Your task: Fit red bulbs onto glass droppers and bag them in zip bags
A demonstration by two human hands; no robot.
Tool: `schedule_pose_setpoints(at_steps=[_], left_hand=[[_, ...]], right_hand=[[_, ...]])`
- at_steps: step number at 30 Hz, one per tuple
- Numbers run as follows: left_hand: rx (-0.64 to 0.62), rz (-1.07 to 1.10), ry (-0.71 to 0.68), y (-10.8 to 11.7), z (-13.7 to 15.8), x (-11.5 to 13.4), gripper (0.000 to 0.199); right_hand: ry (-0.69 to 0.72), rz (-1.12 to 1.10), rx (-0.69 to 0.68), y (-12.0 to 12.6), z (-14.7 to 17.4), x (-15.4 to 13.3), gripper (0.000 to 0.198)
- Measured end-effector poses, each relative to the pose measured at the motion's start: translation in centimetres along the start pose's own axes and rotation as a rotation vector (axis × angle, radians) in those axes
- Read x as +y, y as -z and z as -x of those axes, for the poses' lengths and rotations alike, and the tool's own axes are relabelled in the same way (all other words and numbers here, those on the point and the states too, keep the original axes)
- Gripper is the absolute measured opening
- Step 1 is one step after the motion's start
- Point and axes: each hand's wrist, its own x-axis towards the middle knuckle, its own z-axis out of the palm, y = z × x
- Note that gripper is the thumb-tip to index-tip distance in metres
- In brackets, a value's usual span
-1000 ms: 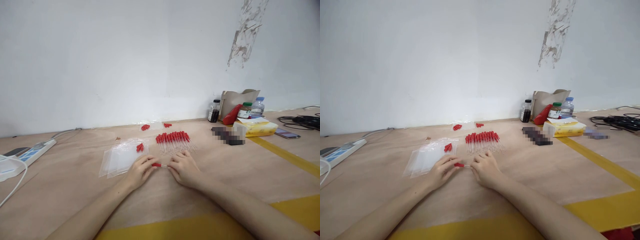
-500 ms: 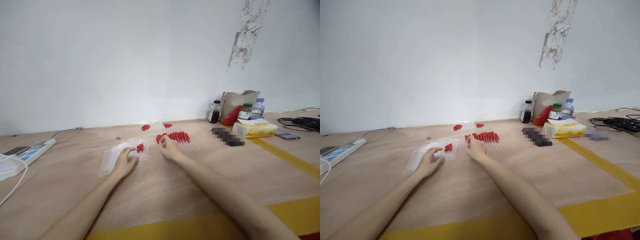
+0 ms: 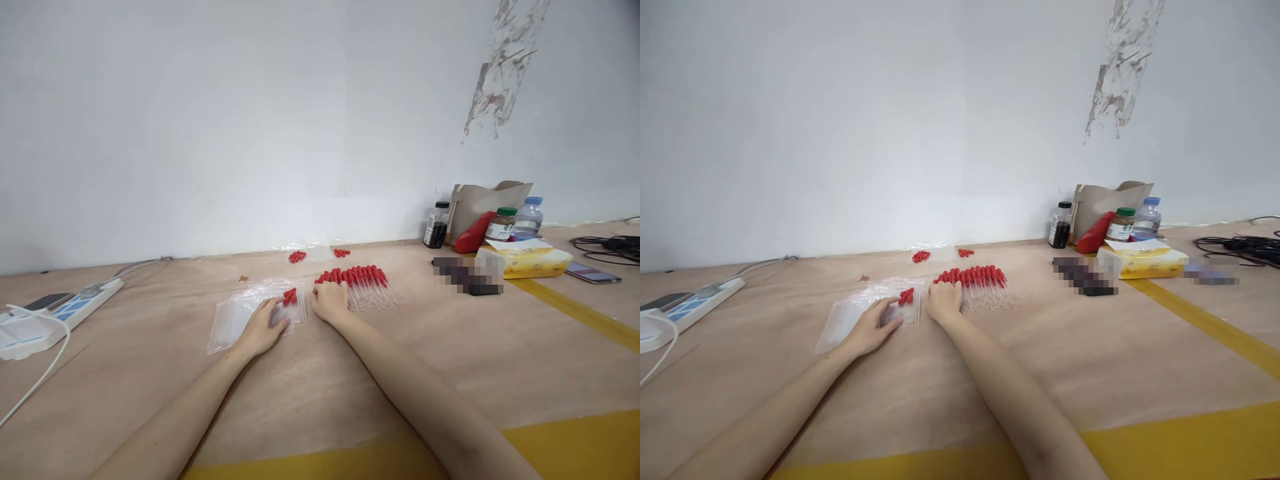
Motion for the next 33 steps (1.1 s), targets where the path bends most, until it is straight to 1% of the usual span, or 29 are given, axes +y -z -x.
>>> schedule_pose_setpoints(at_steps=[2, 5, 8, 11, 15, 17, 21, 24, 26, 27, 29, 30, 31, 33], left_hand=[[0.028, 0.009, 0.031, 0.2, -0.4, 0.0, 0.039], [0.008, 0.017, 0.145, 0.4, -1.4, -0.1, 0.035], [-0.004, -0.008, 0.209, 0.4, -2.8, -0.1, 0.028], [0.031, -0.05, 0.251, -0.2, -3.9, -0.2, 0.023], [0.066, -0.069, 0.284, -1.2, -4.4, -0.3, 0.021], [0.091, -0.059, 0.29, -1.4, -4.2, -0.2, 0.02], [0.16, -0.005, 0.285, -0.3, -4.1, 0.6, 0.016], [0.189, 0.081, 0.24, 0.9, -4.2, 1.9, 0.015], [0.164, 0.162, 0.189, 1.2, -3.9, 3.2, 0.014], [0.143, 0.205, 0.16, 1.1, -3.6, 3.9, 0.013], [0.082, 0.288, 0.094, 0.6, -2.5, 5.3, 0.011], [0.024, 0.358, 0.041, 0.2, -1.8, 5.9, 0.012], [-0.037, 0.4, -0.012, -0.2, -1.0, 6.5, 0.016], [-0.107, 0.41, -0.082, -1.0, 0.5, 7.4, 0.027]], right_hand=[[-0.044, -0.021, -0.007, 0.1, 0.2, -0.5, 0.025], [-0.114, -0.042, -0.086, 0.2, 0.3, -1.4, 0.026], [-0.137, -0.049, -0.139, 0.4, 0.2, -2.2, 0.03], [-0.145, -0.038, -0.179, 0.8, 0.2, -2.6, 0.029], [-0.125, -0.006, -0.236, 1.0, 0.2, -3.2, 0.024], [-0.125, -0.005, -0.256, 1.0, 0.1, -3.6, 0.022], [-0.142, -0.028, -0.259, 1.7, -0.2, -3.4, 0.023], [-0.159, -0.088, -0.183, 3.3, -0.1, -1.5, 0.028], [-0.136, -0.211, -0.08, 4.5, 0.5, 0.6, 0.028], [-0.099, -0.281, -0.045, 4.9, 0.9, 1.9, 0.026], [0.029, -0.41, 0.03, 5.4, 2.2, 4.6, 0.022], [0.072, -0.443, 0.067, 5.5, 2.9, 5.8, 0.021], [0.114, -0.459, 0.102, 5.4, 3.7, 6.9, 0.022], [0.205, -0.476, 0.152, 5.0, 5.3, 8.5, 0.023]])
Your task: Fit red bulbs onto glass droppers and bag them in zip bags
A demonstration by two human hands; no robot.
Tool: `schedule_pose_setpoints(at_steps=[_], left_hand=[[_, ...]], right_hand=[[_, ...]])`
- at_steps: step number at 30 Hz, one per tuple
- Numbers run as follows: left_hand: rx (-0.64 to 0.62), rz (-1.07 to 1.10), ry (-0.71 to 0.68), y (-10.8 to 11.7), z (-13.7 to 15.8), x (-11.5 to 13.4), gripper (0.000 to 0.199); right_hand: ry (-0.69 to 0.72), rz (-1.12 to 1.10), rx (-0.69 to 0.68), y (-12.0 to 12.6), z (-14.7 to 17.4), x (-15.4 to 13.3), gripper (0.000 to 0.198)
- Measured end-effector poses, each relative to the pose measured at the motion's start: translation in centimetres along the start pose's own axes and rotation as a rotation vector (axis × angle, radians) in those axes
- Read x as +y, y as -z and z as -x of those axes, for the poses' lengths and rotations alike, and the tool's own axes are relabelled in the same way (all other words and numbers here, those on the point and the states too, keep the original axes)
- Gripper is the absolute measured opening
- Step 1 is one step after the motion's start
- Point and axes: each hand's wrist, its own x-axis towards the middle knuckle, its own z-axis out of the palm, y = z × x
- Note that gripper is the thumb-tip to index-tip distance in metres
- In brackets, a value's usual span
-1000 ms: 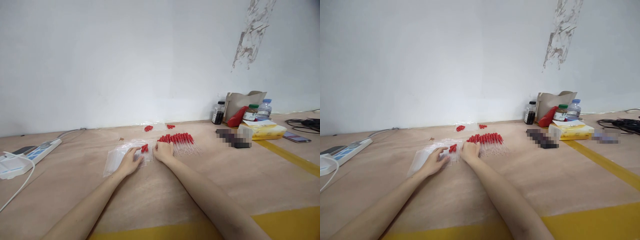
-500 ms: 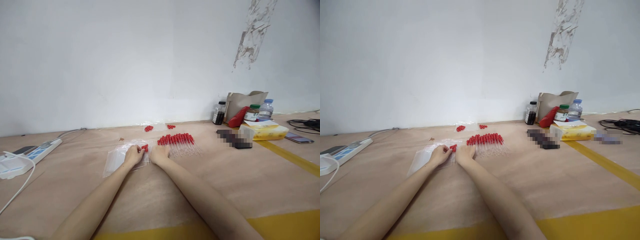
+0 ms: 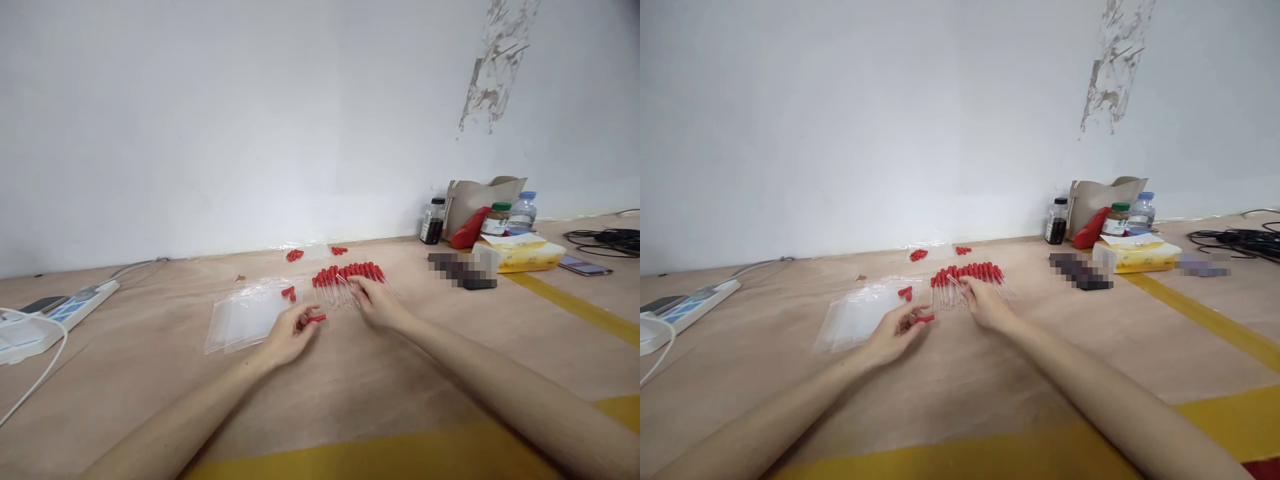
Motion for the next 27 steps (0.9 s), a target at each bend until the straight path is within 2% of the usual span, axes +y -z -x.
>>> schedule_pose_setpoints(at_steps=[3, 8, 20, 27], left_hand=[[-0.039, 0.029, 0.017, -1.3, 1.3, 0.2, 0.025], [-0.052, 0.172, 0.09, -1.9, 1.6, -0.3, 0.02], [-0.047, 0.148, 0.051, -2.1, 1.7, -0.6, 0.02], [-0.009, 0.054, -0.057, -1.9, 1.9, -0.3, 0.021]], right_hand=[[0.104, -0.028, 0.002, -0.1, 2.3, 0.3, 0.021], [0.155, 0.028, -0.011, -0.6, 4.2, -1.6, 0.015], [0.21, 0.06, -0.108, -0.7, 4.9, -2.0, 0.015], [0.224, 0.012, -0.194, -0.7, 5.0, -2.1, 0.018]])
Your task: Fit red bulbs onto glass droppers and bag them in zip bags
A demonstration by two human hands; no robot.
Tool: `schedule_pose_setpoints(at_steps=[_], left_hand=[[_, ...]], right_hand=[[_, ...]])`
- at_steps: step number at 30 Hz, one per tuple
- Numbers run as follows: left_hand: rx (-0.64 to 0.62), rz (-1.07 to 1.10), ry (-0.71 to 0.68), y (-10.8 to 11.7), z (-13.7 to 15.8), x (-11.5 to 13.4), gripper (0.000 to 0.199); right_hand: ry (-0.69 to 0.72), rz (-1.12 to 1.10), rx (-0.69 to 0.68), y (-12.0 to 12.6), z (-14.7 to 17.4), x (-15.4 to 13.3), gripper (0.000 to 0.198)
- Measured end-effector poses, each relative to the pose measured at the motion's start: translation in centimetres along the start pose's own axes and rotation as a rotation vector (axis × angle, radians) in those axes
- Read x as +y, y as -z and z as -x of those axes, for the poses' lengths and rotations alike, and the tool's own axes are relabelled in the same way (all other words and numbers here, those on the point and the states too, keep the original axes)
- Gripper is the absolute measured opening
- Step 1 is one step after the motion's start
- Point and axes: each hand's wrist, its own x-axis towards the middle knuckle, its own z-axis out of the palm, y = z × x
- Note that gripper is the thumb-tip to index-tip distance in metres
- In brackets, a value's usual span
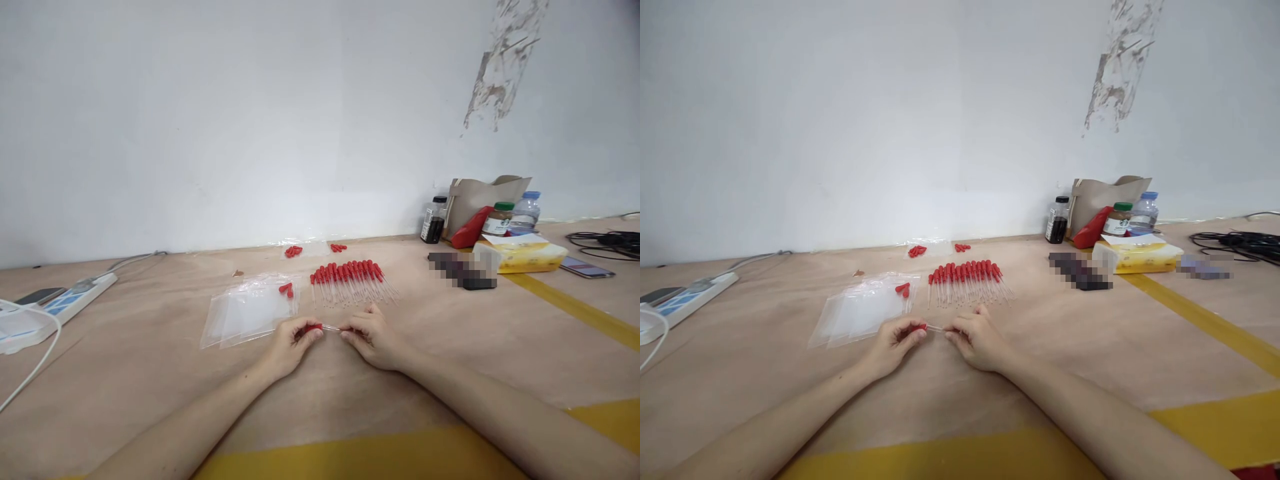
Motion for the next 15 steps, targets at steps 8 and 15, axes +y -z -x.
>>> schedule_pose_setpoints(at_steps=[8, 15], left_hand=[[-0.084, -0.06, -0.089, 0.3, 0.5, 1.4, 0.019], [-0.122, -0.177, -0.071, 0.4, 0.5, 1.6, 0.023]], right_hand=[[0.102, 0.106, -0.04, 0.5, -0.2, 1.0, 0.02], [0.151, 0.259, 0.002, 0.6, -0.2, 0.3, 0.022]])
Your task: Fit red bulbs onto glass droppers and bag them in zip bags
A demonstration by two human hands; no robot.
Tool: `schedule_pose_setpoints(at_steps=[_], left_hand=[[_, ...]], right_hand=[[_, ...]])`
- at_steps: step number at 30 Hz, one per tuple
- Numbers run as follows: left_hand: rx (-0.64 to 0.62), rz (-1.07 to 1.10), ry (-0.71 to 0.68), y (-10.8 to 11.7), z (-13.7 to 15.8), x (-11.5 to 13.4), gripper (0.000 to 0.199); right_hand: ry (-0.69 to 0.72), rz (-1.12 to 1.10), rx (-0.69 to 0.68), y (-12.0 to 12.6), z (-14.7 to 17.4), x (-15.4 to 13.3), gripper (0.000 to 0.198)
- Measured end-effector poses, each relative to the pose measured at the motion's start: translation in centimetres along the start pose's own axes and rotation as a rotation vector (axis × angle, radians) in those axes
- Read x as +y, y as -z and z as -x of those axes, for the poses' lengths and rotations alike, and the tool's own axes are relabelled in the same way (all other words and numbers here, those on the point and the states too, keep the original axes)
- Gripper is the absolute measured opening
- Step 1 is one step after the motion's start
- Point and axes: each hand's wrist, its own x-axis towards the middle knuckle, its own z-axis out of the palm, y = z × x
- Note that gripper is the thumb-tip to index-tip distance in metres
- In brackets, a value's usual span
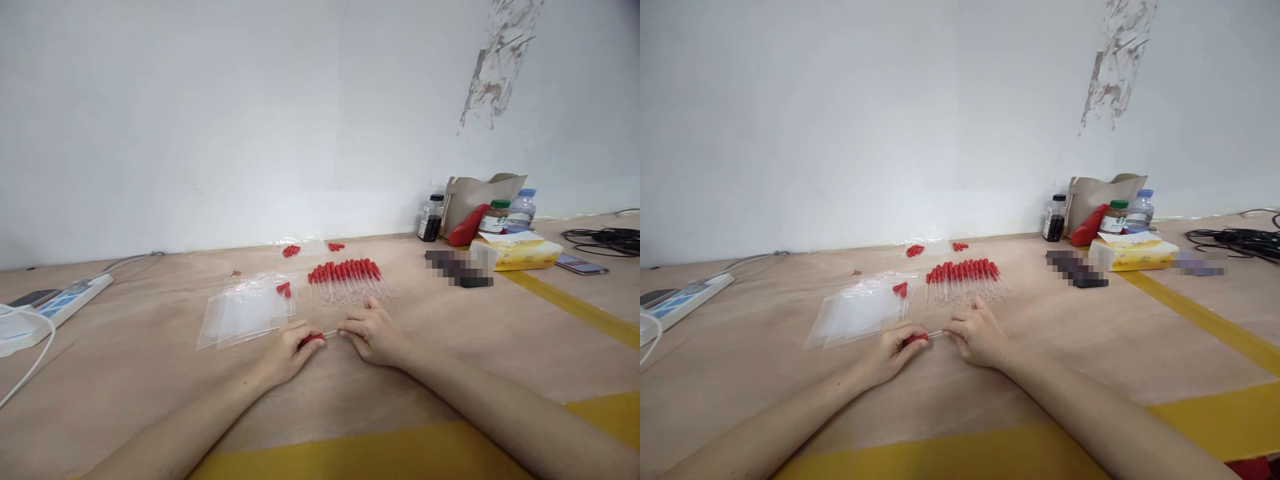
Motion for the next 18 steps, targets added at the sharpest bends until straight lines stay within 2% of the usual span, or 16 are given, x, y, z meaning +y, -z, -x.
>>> schedule_pose_setpoints(at_steps=[7, 13, 18], left_hand=[[-0.016, -0.047, -0.065, -0.1, -0.2, -0.1, 0.022], [-0.058, -0.055, -0.084, 0.3, -0.3, 0.1, 0.022], [-0.054, -0.105, -0.126, 1.3, -0.9, -0.9, 0.022]], right_hand=[[-0.017, -0.018, 0.025, -0.6, -0.2, -0.7, 0.023], [-0.057, -0.048, -0.01, -1.2, -0.4, -1.0, 0.022], [-0.062, 0.035, -0.003, -0.5, -1.1, -1.4, 0.024]])
